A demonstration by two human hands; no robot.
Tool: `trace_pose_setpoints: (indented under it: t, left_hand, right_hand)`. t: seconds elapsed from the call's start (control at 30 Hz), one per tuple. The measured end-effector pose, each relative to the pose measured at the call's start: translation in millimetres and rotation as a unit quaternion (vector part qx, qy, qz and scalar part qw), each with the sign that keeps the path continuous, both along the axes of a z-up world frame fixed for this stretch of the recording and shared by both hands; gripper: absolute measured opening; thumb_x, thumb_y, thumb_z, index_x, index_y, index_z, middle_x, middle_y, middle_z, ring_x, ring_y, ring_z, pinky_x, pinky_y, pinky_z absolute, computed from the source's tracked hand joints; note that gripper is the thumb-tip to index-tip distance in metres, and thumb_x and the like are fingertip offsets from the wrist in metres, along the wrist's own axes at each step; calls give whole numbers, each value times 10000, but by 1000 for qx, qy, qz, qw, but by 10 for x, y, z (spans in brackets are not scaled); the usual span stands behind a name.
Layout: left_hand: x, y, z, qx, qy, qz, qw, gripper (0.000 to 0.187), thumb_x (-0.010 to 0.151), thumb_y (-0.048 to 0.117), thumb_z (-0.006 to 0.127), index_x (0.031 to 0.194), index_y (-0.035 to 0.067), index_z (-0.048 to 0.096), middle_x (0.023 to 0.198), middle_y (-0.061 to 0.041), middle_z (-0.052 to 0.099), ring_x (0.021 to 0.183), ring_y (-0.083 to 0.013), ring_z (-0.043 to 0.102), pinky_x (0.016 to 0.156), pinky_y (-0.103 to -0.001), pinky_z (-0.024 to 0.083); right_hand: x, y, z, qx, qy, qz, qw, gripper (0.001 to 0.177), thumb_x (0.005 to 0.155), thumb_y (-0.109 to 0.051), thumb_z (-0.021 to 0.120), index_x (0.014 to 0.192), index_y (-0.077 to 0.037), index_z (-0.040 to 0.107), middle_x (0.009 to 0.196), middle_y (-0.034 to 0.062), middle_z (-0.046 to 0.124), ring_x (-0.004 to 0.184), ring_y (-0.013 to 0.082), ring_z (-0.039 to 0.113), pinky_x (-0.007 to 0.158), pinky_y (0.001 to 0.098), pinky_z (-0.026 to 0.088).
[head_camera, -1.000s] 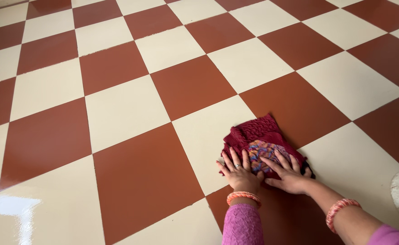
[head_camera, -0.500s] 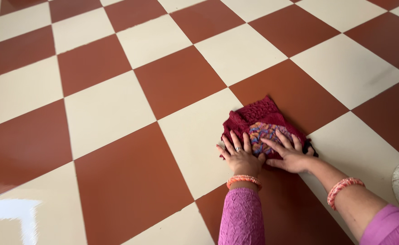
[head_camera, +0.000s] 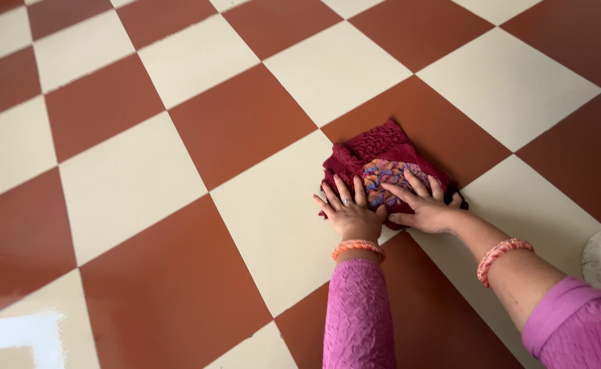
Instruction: The person wipes a checkered tile floor using a red patterned cloth. They move the cloth back and forth across the tiles in a repetitive motion, covering different areas of the floor.
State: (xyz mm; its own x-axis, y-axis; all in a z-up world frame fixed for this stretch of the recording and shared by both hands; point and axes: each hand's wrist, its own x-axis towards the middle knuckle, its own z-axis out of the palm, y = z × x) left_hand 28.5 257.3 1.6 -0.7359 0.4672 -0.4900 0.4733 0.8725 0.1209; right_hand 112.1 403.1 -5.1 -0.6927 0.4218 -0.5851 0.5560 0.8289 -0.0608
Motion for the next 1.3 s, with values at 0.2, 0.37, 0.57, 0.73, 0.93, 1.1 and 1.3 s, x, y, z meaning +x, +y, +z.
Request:
trace_pose_setpoints:
  t: [0.2, 0.37, 0.57, 0.73, 0.93, 1.1, 1.3]
  left_hand:
    - [257, -39, -47, 14, 10, -12, 1000, 901, 948, 720, 357, 1637, 285, -28, 1700, -156, -132, 1532, -448, -147, 1147, -687, -129]
    - [630, -78, -53, 22, 23, -24, 999, 913, 938, 737, 368, 1636, 294, -20, 1705, -143, -128, 1538, -448, -155, 1156, -677, -133]
    - [932, 80, -27, -4, -22, -63, 998, 939, 936, 756, 364, 1631, 314, -87, 1698, -136, -186, 1530, -439, -206, 1145, -690, -138]
    - [1017, 328, -41, -11, -23, -83, 996, 941, 927, 764, 383, 1627, 345, -87, 1705, -94, -202, 1532, -416, -214, 1147, -684, -144]
    - [1087, 731, 30, -28, -29, -140, 989, 896, 945, 764, 342, 1622, 372, -96, 1705, -46, -201, 1541, -394, -193, 1140, -697, -163]
    - [1345, 1039, 63, -34, -7, -186, 982, 829, 987, 712, 306, 1620, 365, -102, 1702, -39, -195, 1539, -382, -162, 1129, -714, -164]
    - [1289, 842, 65, 4, -6, -191, 982, 783, 987, 696, 299, 1616, 389, -53, 1705, -10, -174, 1548, -347, -165, 1131, -728, -158]
  right_hand:
    - [237, -1, -46, 6, -17, 5, 1000, 832, 849, -750, 554, 1523, -656, 75, 1704, -85, -238, 1557, 354, -184, 1124, 772, 27]
    - [634, -10, -63, 16, -41, -7, 999, 855, 850, -765, 563, 1529, -645, 59, 1705, -69, -237, 1560, 353, -180, 1129, 767, 52]
    - [1061, 51, 50, 7, -57, -52, 997, 863, 823, -806, 545, 1521, -670, 54, 1706, -111, -231, 1568, 327, -190, 1155, 752, 42]
    - [1256, 148, 78, 5, -31, -111, 993, 865, 797, -818, 551, 1514, -682, 86, 1708, -128, -219, 1563, 321, -174, 1164, 742, 22]
    - [1538, 293, -20, 2, 27, -215, 976, 852, 781, -803, 548, 1502, -679, 112, 1706, -132, -196, 1568, 321, -174, 1150, 757, 9]
    - [1834, 440, -142, -3, 58, -289, 955, 878, 777, -779, 567, 1507, -657, 94, 1694, -110, -225, 1538, 362, -249, 1114, 786, -2]
    - [1774, 473, -164, -17, 38, -303, 952, 925, 782, -761, 600, 1517, -667, 45, 1684, -89, -304, 1526, 372, -287, 1130, 771, -40]
